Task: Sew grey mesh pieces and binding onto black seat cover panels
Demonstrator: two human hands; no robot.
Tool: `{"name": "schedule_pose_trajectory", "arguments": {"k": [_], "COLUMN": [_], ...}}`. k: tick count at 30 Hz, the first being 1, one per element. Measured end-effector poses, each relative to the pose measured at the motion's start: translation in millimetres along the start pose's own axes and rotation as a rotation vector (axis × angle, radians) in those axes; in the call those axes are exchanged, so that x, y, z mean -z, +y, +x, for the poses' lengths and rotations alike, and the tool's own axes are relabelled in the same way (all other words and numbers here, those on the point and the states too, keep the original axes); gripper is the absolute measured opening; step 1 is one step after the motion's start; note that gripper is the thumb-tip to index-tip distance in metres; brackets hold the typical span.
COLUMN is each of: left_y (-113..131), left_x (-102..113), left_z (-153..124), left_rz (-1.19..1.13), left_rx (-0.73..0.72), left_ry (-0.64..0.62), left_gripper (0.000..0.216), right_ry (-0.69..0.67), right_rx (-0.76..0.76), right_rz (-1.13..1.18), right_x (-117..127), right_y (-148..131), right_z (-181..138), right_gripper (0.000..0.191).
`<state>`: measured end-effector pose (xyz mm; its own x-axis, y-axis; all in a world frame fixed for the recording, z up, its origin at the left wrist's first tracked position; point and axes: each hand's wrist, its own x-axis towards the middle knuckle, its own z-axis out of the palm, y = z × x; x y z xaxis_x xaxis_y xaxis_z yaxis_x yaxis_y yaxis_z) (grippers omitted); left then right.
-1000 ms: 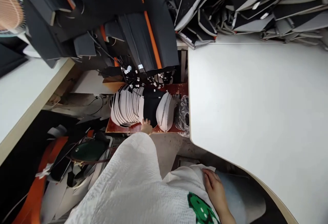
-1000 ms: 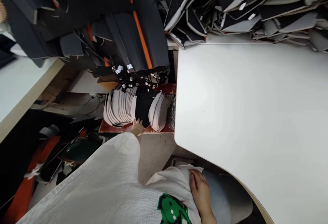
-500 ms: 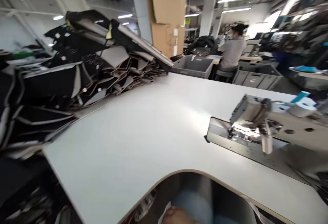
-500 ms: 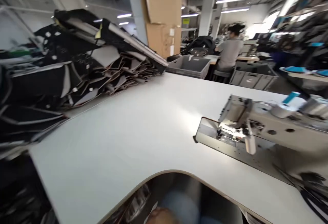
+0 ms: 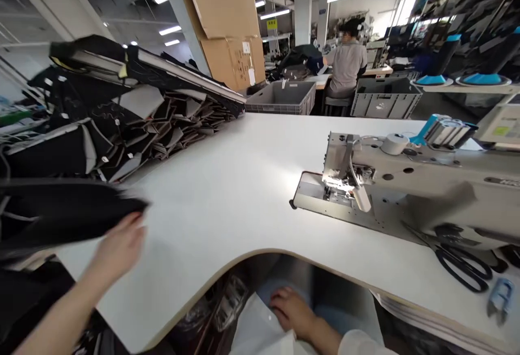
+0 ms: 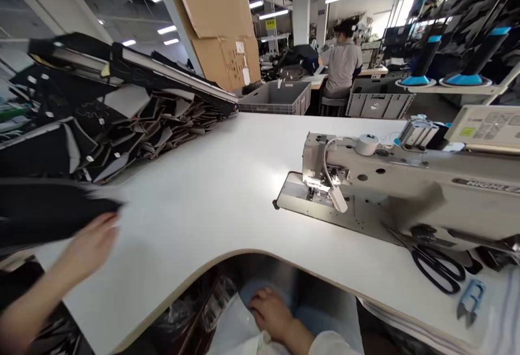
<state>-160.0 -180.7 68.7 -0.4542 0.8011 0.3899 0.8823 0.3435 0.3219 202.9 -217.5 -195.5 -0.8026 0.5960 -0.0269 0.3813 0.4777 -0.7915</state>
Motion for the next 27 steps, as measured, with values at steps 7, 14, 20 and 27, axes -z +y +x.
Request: {"name": "schedule_pose_trajectory", "arguments": {"k": [7,14,20,27], "left_y": [-10,6,31,45], "left_x": [-60,-46,-113,-111], "left_z": [-12,25,-26,-125], "left_rz": [0.355,0.243,0.096,-0.476], "left_rx": [-0.225,-0.366,-0.351,-0.614], "left_ry": [-0.542,-0.164,-0.373,-0.115], "left_gripper": [0.048,0.051,0.047,0.030], "right_ry": [0.177,0.406,0.226,0.336], "right_rx": [-0.415,-0.498,0.222,0.500], "right_rz": [0.054,0.146,0.008,-0.384], "right_x": [39,50,124,162], "right_y": [39,22,-61,-79], "right_z": [-123,-157,-56,96], "right_gripper": [0.038,0.035,0.034,0.032]}}
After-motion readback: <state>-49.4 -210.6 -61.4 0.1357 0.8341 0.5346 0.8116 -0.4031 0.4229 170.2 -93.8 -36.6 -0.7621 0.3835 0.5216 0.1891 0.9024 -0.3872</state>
